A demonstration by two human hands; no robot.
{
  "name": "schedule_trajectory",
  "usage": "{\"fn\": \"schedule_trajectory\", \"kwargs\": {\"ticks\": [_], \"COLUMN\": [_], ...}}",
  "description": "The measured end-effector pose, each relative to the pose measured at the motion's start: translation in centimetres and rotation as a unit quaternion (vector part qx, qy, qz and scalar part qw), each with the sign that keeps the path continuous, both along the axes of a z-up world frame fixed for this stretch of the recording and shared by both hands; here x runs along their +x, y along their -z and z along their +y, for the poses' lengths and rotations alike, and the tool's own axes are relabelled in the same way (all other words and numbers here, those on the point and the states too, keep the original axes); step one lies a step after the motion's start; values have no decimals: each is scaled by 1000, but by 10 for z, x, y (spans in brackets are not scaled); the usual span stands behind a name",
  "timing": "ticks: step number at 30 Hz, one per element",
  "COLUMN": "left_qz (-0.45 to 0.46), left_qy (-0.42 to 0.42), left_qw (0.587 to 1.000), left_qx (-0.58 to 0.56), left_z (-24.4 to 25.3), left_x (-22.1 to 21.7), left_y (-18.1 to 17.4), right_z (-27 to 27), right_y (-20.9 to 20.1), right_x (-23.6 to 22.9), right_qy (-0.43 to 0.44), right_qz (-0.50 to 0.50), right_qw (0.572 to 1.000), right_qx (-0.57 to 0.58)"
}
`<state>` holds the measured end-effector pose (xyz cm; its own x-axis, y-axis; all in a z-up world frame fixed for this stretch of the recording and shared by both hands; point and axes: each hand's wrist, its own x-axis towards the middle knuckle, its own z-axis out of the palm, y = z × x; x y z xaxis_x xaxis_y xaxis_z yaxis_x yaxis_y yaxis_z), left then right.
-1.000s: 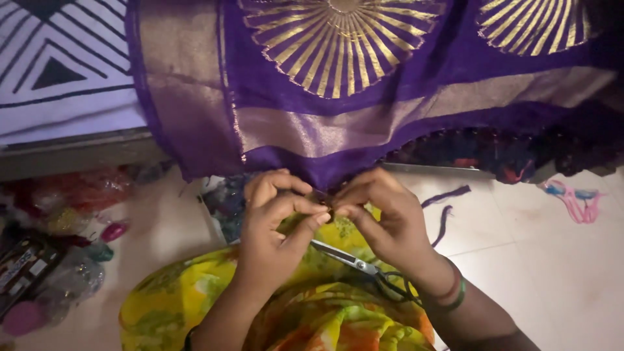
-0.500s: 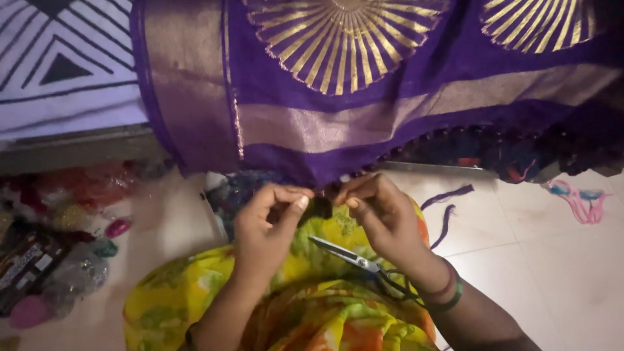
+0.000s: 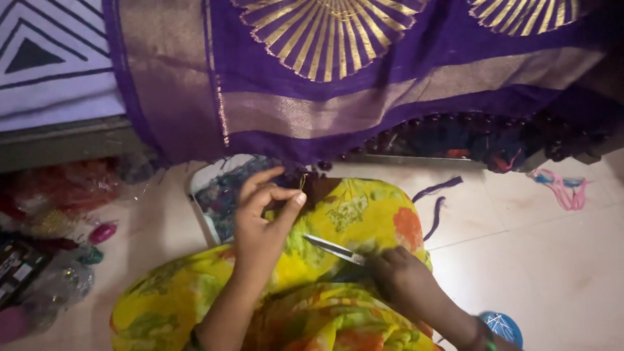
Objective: Attaching decorative tassels and beads to the border of a purple saree.
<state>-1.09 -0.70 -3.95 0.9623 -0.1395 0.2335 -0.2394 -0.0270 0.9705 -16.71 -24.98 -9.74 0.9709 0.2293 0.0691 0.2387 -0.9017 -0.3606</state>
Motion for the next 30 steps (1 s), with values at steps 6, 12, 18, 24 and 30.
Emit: {"fn": "schedule_trajectory", "kwargs": {"ticks": [6,12,18,24,30], "left_qz": [-127,24,160,185,171], "left_qy": [-39,34,162,185,193], "left_qw": [990,990,896,868,864], "left_qx": [43,-133,-381,-421,-432], "left_z": [-9,-20,-19,-14,-5], "left_x": [8,17,20,3,0], "left_y": [-6,-1,0,9,8], "right_z": [-43,-77,-112,-80,-70], "right_y": [67,87,77,-15,-45], "right_x": [-61,-98,-88,-43,-5], "right_qy": [-41,219,233,118,14], "right_qz": [-87,244,328,308,321], "right_qw": [986,944,860,828,831], "right_qx": [-135,-31,313,453,455]}}
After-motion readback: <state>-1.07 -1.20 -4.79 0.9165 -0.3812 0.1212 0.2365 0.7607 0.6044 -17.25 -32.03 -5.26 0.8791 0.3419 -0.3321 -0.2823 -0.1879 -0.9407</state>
